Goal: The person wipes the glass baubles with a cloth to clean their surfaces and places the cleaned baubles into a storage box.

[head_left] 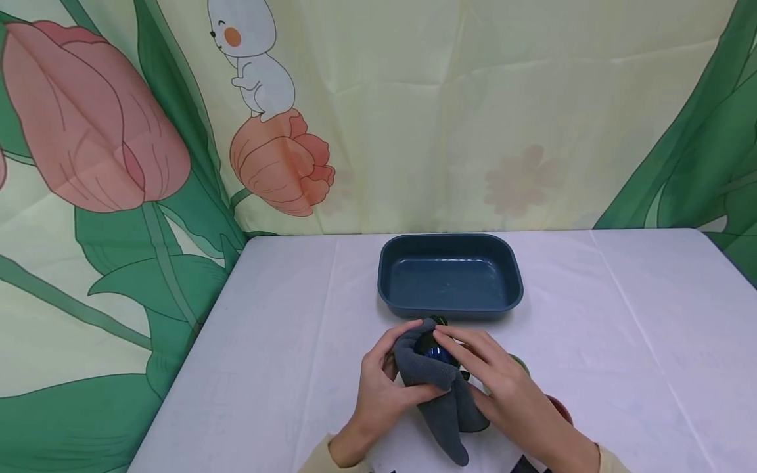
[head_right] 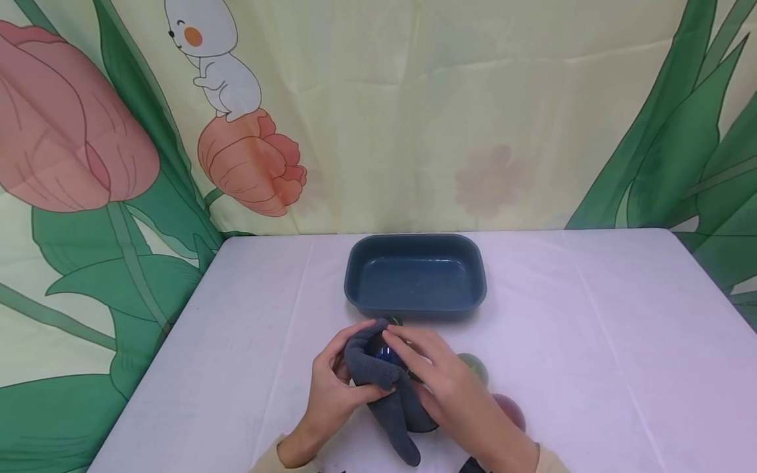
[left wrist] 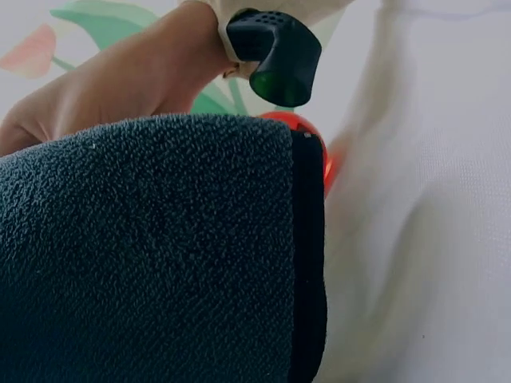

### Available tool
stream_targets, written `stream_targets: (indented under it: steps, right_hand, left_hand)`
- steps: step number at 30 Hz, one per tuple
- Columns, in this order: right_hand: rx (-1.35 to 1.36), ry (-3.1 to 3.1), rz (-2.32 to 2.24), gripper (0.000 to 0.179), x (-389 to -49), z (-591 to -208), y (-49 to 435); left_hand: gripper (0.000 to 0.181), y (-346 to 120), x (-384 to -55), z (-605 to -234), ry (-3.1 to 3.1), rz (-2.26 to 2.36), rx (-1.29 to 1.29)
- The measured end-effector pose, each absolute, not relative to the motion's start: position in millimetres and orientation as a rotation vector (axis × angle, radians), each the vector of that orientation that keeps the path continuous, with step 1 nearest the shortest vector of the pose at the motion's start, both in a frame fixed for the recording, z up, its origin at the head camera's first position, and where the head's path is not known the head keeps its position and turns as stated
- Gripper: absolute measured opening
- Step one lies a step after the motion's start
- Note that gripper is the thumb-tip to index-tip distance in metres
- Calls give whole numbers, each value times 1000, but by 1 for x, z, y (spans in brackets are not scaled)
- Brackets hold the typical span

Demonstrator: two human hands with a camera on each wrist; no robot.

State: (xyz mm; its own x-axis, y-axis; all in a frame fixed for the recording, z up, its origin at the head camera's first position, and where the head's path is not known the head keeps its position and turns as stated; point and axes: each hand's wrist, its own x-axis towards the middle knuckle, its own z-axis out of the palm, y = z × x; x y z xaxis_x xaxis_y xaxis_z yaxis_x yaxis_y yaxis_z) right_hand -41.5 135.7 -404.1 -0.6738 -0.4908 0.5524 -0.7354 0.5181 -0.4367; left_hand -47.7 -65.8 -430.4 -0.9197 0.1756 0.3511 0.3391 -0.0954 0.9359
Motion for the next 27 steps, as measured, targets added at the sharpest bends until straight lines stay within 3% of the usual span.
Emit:
stream_targets:
  steps: [27]
  right_hand:
    - [877, -2405, 1224, 87, -41, -395, 138]
  left_hand:
    - [72, -72, -54, -430, -2069, -2166, -560]
